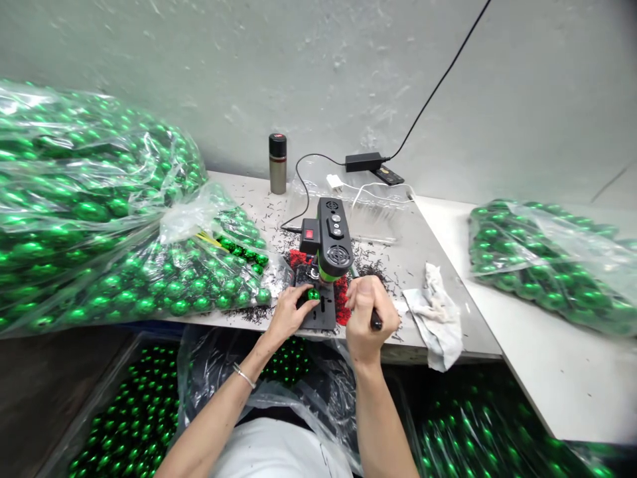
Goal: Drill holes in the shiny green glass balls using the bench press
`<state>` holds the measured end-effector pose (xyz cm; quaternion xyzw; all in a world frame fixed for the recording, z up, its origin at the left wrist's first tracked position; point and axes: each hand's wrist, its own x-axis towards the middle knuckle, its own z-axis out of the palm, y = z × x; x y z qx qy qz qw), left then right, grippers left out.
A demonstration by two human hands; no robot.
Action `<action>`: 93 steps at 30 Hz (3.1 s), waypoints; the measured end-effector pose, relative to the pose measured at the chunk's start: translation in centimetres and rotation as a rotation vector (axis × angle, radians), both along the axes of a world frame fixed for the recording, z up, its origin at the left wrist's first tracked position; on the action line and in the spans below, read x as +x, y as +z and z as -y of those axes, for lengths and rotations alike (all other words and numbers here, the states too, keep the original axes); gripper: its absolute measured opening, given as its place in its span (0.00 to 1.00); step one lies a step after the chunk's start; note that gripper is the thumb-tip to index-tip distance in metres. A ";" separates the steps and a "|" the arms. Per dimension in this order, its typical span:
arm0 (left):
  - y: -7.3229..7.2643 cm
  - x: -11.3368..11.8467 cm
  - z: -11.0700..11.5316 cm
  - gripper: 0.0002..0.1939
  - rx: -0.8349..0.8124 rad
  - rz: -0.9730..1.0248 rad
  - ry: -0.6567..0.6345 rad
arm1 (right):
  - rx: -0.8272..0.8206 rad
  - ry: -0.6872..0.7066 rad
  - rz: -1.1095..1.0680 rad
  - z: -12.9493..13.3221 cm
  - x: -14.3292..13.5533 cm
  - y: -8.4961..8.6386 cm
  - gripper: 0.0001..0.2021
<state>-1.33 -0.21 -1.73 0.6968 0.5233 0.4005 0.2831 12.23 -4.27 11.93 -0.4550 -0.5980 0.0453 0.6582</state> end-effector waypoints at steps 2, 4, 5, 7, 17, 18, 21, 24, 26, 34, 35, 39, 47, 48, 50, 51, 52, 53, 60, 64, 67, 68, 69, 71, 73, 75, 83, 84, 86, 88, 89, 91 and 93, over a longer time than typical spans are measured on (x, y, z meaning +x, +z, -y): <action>0.0 0.2 0.0 0.15 0.047 -0.030 -0.004 | 0.001 0.003 -0.002 0.0 0.0 0.0 0.18; 0.0 0.3 0.0 0.15 0.102 -0.066 -0.024 | 0.003 0.005 -0.001 0.0 0.0 0.0 0.18; 0.1 0.4 0.0 0.15 0.129 -0.077 -0.033 | 0.003 0.005 0.000 0.1 0.0 -0.1 0.17; 0.0 0.6 0.0 0.15 0.178 -0.078 -0.045 | 0.005 0.002 0.005 0.2 0.0 -0.4 0.17; -0.7 0.8 0.0 0.14 0.267 -0.068 -0.046 | 0.186 -0.010 0.130 0.2 0.2 -6.8 0.15; -0.7 0.8 0.0 0.14 0.269 -0.071 -0.044 | 0.205 -0.016 0.148 0.1 0.3 -7.5 0.15; -0.6 0.8 0.1 0.14 0.268 -0.079 -0.039 | 0.228 -0.046 0.136 -0.3 0.3 -9.1 0.16; -0.4 0.8 0.2 0.14 0.253 -0.080 -0.041 | 0.235 -0.044 0.112 -0.5 0.4 -10.3 0.16; -0.4 0.8 0.2 0.15 0.235 -0.078 -0.045 | 0.235 -0.028 0.105 -0.5 0.4 -10.9 0.16; -0.2 0.8 0.3 0.14 0.198 -0.070 -0.049 | 0.242 -0.051 0.165 -0.7 0.7 -11.3 0.15; -0.2 0.8 0.3 0.14 0.202 -0.065 -0.053 | 0.236 -0.042 0.209 -0.7 0.8 -11.2 0.15; -0.2 0.8 0.1 0.14 0.205 -0.048 -0.064 | 0.229 -0.015 0.292 -0.5 1.0 -10.3 0.15; 0.1 0.2 1.6 0.15 0.183 -0.003 -0.045 | -0.008 -0.002 0.033 0.5 0.6 -2.3 0.15; 0.2 -0.2 2.5 0.15 0.188 -0.010 -0.057 | -0.046 0.019 0.023 0.6 0.6 -1.4 0.16; 0.3 -1.2 4.3 0.18 0.207 -0.049 -0.103 | -0.065 0.035 0.007 0.7 0.4 -0.4 0.17; 0.4 -1.8 5.1 0.21 0.221 -0.076 -0.120 | -0.059 0.031 -0.004 0.6 0.3 -0.4 0.17; 0.6 -2.4 5.6 0.23 0.233 -0.107 -0.123 | -0.050 0.017 -0.019 0.6 0.2 -0.6 0.17; 0.9 -3.0 5.6 0.24 0.245 -0.138 -0.106 | -0.042 0.000 -0.037 0.6 0.0 -1.0 0.17; 4.2 -6.6 -3.3 0.05 0.161 -0.377 0.243 | 0.021 -0.028 -0.071 0.4 -0.5 -3.5 0.17; 4.9 -6.8 -8.1 0.08 0.092 -0.380 0.229 | 0.050 -0.022 -0.051 0.3 -0.3 -3.8 0.16; 4.9 -6.4 -9.1 0.08 0.039 -0.353 0.208 | 0.057 -0.025 -0.046 0.3 -0.2 -4.0 0.16; 5.0 -6.4 -9.1 0.07 0.025 -0.338 0.203 | 0.053 -0.026 -0.040 0.3 -0.2 -4.1 0.16; 5.0 -6.4 -8.9 0.04 0.016 -0.321 0.201 | 0.050 -0.027 -0.033 0.3 -0.2 -4.1 0.16; 5.3 -6.6 -8.2 0.05 0.008 -0.287 0.206 | 0.047 -0.027 -0.028 0.3 -0.2 -4.3 0.16; 5.7 -6.9 -7.1 0.14 -0.064 -0.122 0.185 | 0.048 -0.030 -0.036 0.3 -0.2 -4.4 0.16; 5.8 -7.0 -5.8 0.20 -0.223 0.210 0.125 | 0.045 -0.037 -0.048 0.3 -0.3 -4.5 0.15; 3.8 -3.9 -1.4 0.14 -0.673 0.947 0.061 | 0.060 -0.026 -0.061 0.1 -0.3 -3.6 0.16; 3.4 -3.4 -1.2 0.14 -0.701 0.951 0.066 | 0.057 -0.026 -0.057 0.0 -0.2 -3.3 0.16; 2.8 -2.5 -0.8 0.15 -0.719 0.925 0.059 | 0.041 -0.032 -0.047 0.0 -0.1 -2.9 0.17; 2.2 -1.8 -0.6 0.17 -0.675 0.841 0.044 | 0.027 -0.040 -0.042 0.0 -0.1 -2.5 0.17; 1.9 -1.4 -0.5 0.18 -0.625 0.777 0.040 | 0.026 -0.042 -0.042 0.0 -0.1 -2.4 0.17; 1.4 -0.8 -0.4 0.19 -0.475 0.608 0.038 | 0.030 -0.041 -0.042 0.0 -0.1 -2.2 0.17; 1.1 -0.3 -0.2 0.19 -0.315 0.407 0.035 | 0.035 -0.035 -0.044 0.0 -0.2 -2.2 0.16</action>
